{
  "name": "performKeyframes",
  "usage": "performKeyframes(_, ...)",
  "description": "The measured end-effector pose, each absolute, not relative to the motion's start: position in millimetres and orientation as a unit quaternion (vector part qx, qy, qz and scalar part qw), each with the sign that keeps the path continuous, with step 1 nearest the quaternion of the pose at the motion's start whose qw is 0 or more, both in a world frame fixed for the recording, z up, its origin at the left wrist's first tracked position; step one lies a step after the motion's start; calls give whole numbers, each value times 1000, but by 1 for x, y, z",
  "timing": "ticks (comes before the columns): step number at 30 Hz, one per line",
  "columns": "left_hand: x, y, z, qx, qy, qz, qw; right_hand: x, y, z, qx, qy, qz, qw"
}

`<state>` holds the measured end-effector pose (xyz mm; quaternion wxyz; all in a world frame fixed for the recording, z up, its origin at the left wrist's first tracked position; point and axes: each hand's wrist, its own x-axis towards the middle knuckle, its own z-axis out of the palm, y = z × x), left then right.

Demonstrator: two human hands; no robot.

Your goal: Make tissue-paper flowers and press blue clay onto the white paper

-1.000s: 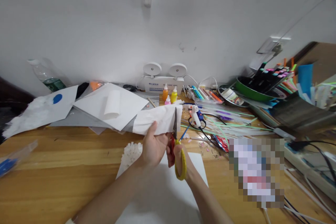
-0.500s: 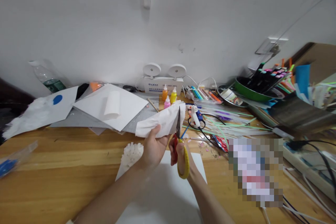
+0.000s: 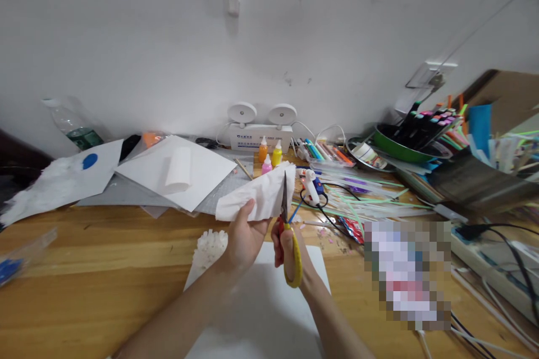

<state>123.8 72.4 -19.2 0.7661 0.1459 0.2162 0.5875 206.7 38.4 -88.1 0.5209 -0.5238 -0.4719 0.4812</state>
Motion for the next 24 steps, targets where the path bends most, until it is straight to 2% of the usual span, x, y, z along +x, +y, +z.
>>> performKeyframes(5,124,72,-20,156,179,590,772,205,37,-81,-537,-465,462,531)
performKeyframes(11,120,72,-18,159,208,593,761,206,39,-88,-559,-453,473,508)
performKeyframes(17,86,65,-15,210,151,607,751,206,36,-81,-510,-502,473,515)
performKeyframes(24,24,76,-8,225,249,580,742,206,28,-69,-476,-600,448,462)
